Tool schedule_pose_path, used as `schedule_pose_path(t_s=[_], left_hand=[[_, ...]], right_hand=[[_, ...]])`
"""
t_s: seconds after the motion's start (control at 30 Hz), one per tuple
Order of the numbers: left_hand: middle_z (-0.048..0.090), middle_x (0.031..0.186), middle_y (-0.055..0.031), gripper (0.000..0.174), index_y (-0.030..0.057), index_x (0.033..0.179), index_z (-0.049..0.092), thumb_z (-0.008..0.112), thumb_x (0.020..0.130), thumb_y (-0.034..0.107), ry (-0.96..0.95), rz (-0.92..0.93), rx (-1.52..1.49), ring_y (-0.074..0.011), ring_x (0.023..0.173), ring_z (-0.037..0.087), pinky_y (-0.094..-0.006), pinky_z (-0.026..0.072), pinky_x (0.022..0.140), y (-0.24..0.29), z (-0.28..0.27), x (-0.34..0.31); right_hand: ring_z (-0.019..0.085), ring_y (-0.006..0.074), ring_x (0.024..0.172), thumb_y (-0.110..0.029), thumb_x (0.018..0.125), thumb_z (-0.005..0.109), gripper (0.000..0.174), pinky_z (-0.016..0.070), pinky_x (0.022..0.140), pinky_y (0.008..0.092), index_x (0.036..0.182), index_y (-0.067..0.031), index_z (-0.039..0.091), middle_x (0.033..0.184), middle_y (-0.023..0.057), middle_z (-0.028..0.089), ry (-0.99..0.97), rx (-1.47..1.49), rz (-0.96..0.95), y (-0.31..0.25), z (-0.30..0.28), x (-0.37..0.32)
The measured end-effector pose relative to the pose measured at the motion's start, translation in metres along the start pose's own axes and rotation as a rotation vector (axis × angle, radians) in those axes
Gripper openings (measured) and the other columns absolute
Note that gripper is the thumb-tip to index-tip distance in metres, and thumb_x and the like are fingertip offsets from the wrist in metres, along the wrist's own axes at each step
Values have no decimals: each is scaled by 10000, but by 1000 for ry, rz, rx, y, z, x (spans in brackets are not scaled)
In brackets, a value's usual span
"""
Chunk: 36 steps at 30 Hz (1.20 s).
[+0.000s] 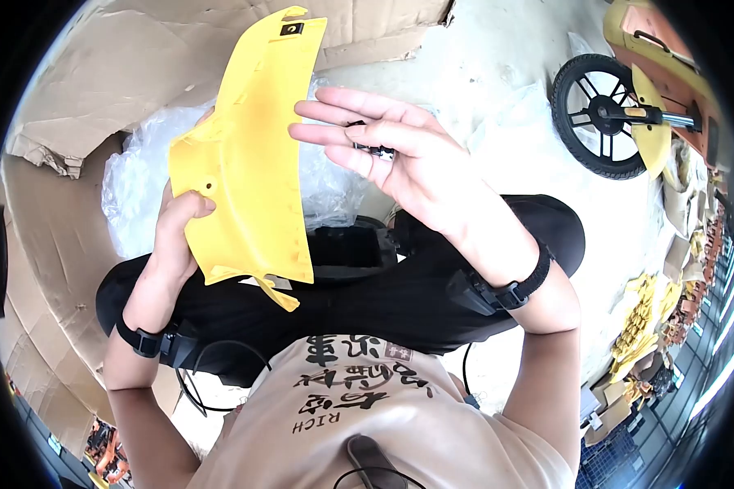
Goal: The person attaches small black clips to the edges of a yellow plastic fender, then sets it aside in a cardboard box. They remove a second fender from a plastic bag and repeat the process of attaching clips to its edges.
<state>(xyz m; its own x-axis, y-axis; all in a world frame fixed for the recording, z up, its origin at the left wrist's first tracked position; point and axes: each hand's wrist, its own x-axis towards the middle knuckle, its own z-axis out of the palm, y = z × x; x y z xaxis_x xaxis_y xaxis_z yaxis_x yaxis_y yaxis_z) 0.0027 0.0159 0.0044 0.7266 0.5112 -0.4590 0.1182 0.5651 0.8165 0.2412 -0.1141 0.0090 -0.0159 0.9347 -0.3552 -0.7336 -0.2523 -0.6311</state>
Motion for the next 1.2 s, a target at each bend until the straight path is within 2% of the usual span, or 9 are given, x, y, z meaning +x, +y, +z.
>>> schedule_pose_path(t_s=[0.07,0.3,0.37,0.4,0.47,0.67,0.83,1.0,1.2], left_hand=[[472,1401,-167,922,9,1519,235,488,641,133,11,70,45,-248,1274,499,-360,419,1052,-3,1,0],[469,1415,-160,893,12,1516,255,486,661,127,15,78,56,-232,1286,487,-345,400,1060,-7,-2,2],[464,1421,-159,888,22,1516,265,494,665,129,30,96,72,-232,1283,492,-345,402,1061,-8,-5,4],[464,1421,-159,888,22,1516,265,494,665,129,35,94,77,-232,1283,492,-345,402,1061,-9,-5,4],[466,1421,-161,888,30,1517,268,502,665,125,29,171,80,-234,1278,499,-342,408,1059,-11,-5,5],[470,1418,-160,871,34,1515,275,498,678,125,13,234,136,-237,1278,500,-342,417,1053,-12,-5,5],[462,1419,-162,865,35,1508,291,504,676,127,33,301,200,-234,1265,507,-336,418,1049,-14,-7,7],[455,1414,-159,862,36,1504,303,507,671,125,55,325,278,-229,1239,520,-328,424,1037,-12,-9,8],[451,1404,-199,958,9,1524,201,545,646,181,77,275,262,-277,1241,534,-373,449,1031,-11,-5,7]], right_hand=[[467,324,1326,56,932,401,494,521,981,263,1415,131,331,1448,318,376,53,119,2,1,6,2],[490,309,1305,-20,999,417,459,538,961,239,1427,112,318,1451,328,357,-17,139,16,5,-1,1],[631,185,1095,-107,1033,424,471,566,777,164,1456,66,308,1439,311,392,10,92,12,7,-1,0],[631,185,1095,-107,1033,424,471,566,777,164,1456,66,308,1439,311,392,6,98,13,8,0,0],[600,41,731,-188,1049,420,474,477,534,119,1458,35,329,1369,272,502,45,122,41,10,1,-1],[390,18,393,-319,1056,410,388,317,356,139,1198,26,517,1138,214,668,131,-58,133,11,7,-3],[371,3,390,-329,1058,402,338,287,354,140,1039,-24,546,1062,218,690,26,-107,156,14,13,-8],[333,6,452,-357,1041,461,368,288,425,150,1009,-35,635,833,62,658,2,-8,119,16,12,-8],[344,1,499,-325,1037,485,366,286,446,161,1131,-7,640,839,-15,575,-65,51,109,18,6,-10]])
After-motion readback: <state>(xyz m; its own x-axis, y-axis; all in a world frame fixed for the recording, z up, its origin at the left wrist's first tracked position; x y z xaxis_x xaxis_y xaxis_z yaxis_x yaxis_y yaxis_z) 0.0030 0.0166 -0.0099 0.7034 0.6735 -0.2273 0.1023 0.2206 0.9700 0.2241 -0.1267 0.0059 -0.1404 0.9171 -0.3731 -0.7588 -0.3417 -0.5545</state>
